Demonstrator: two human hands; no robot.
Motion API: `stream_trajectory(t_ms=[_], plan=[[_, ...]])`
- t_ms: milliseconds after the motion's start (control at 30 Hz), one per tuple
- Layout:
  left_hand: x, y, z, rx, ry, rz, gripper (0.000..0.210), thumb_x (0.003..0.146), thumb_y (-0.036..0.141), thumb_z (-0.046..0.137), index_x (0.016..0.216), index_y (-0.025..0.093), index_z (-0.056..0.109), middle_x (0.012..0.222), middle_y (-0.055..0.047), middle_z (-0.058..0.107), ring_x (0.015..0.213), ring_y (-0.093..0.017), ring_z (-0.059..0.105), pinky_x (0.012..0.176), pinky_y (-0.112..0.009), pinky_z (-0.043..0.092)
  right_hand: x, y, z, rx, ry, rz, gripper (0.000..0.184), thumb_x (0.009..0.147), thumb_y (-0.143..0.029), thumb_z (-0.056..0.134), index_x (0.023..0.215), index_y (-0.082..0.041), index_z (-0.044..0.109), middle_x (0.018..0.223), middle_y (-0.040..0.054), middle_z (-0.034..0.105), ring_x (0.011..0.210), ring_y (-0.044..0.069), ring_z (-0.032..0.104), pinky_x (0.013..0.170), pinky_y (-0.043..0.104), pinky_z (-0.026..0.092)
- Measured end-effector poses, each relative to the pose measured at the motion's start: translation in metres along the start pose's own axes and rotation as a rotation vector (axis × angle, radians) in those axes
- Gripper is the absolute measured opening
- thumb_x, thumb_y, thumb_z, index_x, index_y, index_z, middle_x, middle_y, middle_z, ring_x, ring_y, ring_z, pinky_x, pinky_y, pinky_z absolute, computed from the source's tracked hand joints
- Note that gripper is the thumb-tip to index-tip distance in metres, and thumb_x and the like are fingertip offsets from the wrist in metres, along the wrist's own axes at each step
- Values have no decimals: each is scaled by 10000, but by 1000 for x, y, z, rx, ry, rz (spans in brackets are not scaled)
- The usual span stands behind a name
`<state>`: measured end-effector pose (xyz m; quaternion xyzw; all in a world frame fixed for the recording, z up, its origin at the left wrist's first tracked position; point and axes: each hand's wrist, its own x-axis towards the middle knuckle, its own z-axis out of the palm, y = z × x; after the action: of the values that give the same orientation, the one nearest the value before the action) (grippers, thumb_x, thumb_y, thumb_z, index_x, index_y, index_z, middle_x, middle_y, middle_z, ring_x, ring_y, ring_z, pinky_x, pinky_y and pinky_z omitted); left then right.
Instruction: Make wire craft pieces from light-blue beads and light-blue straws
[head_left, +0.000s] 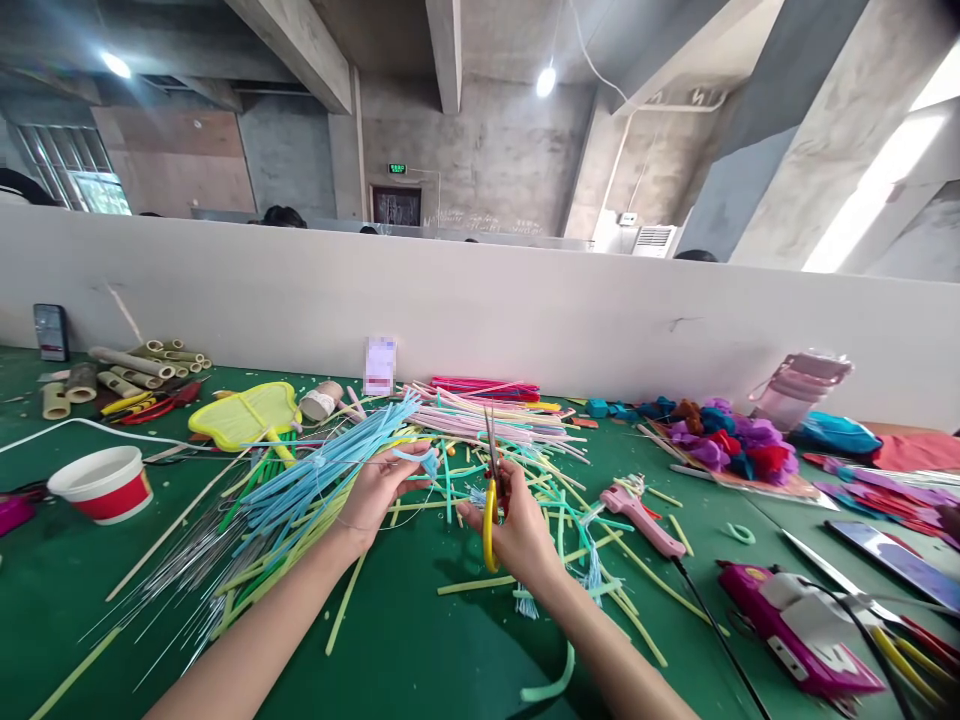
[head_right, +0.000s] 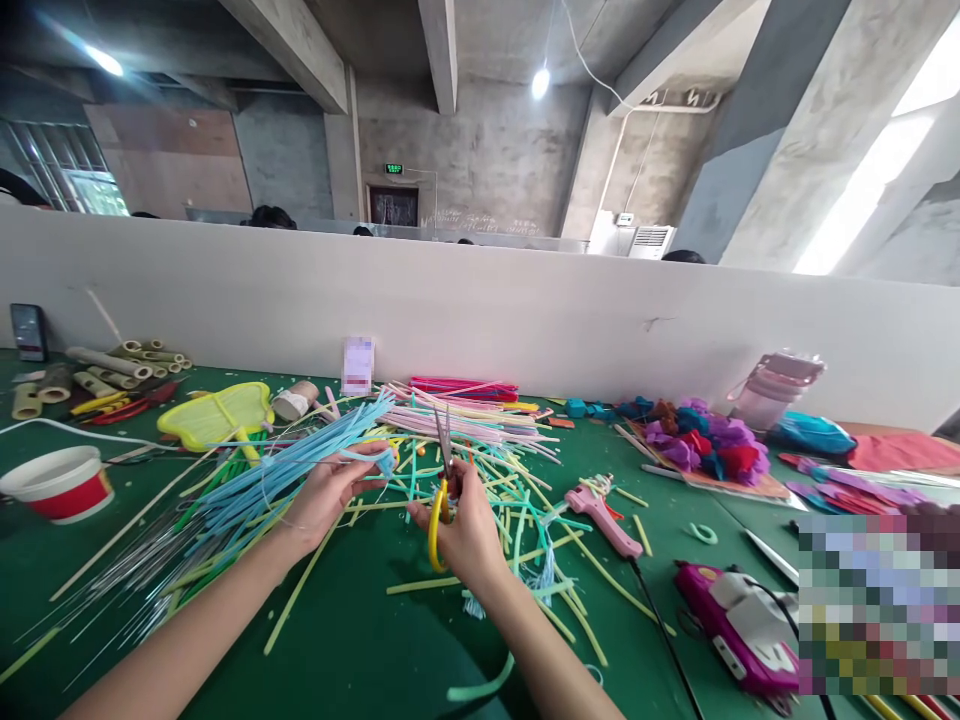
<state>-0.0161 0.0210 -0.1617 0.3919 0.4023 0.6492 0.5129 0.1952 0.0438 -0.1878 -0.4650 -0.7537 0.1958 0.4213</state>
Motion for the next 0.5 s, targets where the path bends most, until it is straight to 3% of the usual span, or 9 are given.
stream_trajectory(t_ms=[100, 200, 500], plan=[[0, 0, 0, -21, 26, 31, 386, 682, 346, 867, 1002, 145, 788, 1026, -91, 770, 862, -201, 701, 823, -349, 596, -4, -6, -7, -142, -25, -91, 334, 817, -246, 578, 1148, -218, 548, 898, 37, 622, 784, 198, 606, 690, 303, 480], [1, 0, 0, -33, 47, 61, 369, 690, 332, 858, 1000, 145, 787, 1059, -88, 763, 881, -190, 691, 835, -335, 593, -6, -10, -11, -253, -76, -204, 429, 754, -164, 583, 1178, -232, 580, 1001, 50, 653, 845, 207, 629, 703, 297, 466], [6, -8, -6, -50, 41, 113, 286, 735, 317, 803, 976, 164, 790, 1110, -101, 764, 978, -215, 706, 867, -310, 569, -9, -14, -11, -309, -136, -249, 457, 736, -156, 579, 1187, -225, 594, 988, 45, 677, 859, 207, 660, 694, 278, 480]])
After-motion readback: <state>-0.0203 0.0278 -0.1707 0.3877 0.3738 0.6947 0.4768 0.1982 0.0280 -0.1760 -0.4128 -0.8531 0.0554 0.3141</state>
